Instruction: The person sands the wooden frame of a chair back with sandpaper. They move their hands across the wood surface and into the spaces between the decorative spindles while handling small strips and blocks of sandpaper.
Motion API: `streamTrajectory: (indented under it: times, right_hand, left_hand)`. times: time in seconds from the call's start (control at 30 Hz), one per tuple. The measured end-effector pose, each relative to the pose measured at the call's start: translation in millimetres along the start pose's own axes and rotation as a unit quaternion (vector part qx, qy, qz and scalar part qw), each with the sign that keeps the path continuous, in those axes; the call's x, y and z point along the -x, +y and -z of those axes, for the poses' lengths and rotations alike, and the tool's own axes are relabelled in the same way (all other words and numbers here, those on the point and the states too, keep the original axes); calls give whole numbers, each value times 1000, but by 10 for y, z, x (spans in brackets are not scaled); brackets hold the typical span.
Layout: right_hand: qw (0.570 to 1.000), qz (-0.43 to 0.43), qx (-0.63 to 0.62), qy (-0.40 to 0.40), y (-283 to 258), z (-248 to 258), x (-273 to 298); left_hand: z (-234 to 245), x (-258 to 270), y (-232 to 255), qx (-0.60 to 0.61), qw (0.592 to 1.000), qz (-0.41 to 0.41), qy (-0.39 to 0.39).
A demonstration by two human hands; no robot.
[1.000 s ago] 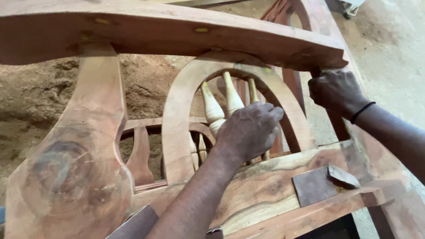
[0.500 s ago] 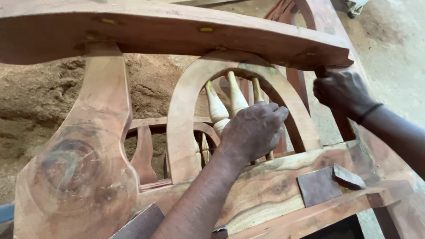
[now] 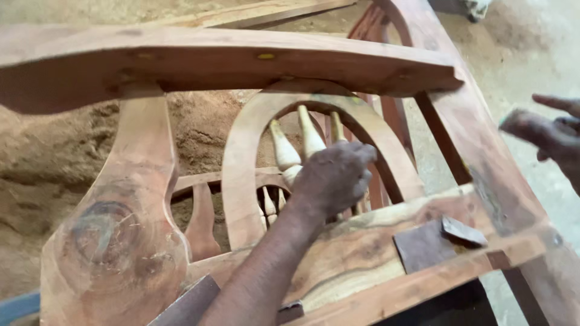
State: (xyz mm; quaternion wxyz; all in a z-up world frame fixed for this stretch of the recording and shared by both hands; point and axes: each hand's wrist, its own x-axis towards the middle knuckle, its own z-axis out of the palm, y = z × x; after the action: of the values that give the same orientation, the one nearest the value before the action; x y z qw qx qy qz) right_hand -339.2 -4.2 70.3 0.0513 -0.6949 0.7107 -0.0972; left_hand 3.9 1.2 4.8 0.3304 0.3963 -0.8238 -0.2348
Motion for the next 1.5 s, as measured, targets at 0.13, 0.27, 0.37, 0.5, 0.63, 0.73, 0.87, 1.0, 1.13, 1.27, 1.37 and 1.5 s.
streamTrajectory:
  times: [0.13,0.27,0.37,0.5,0.63,0.73,0.87,1.0,1.13,1.27,1.37,1.5]
  right_hand:
    - [948,-106,-286,88,291,-106,98]
    - [951,-147,-233,144,479,-241,133]
    - [949,-86,-229,201,571,-274,118]
    - [763,-142,-611,158,452,-239,117]
    - [762,-200,-596,158,405,-184,151]
    - [827,-183,-502,175,479,-228,111]
    - [848,-168,-472,171,540,-303,71]
    - [868,-111,-463,139,581,-330,22]
    - [857,-30,-514,17,508,-353,42]
    - [822,110,-559,2,483,-339,69]
    - [812,97,-576,0,460,-329,90]
    - [794,30,-604,61,517,-356,52]
  left_hand:
    - [79,-17,99,37,998,3,42]
    - [93,-76,197,140,985,95,31]
    - [-362,-297,112,288,951,115,22]
    - [-1258,-1098,-85,548,786,288,-7]
    - [-1679,-1657,-88,570,728,379,33]
    - [-1725,-1730,-7,579,718,382,60]
    - [-1609,-1643,164,558,729,394,45]
    - [-1467,-1392,461,484,767,421,-11]
    - [-1400,-1280,677,333,874,353,-17]
    - [-1240,-1214,758,422,879,222,-8]
    - [-1150,-1204,769,454,859,229,-58]
    - [-1040,-1156,563,456,852,258,-13]
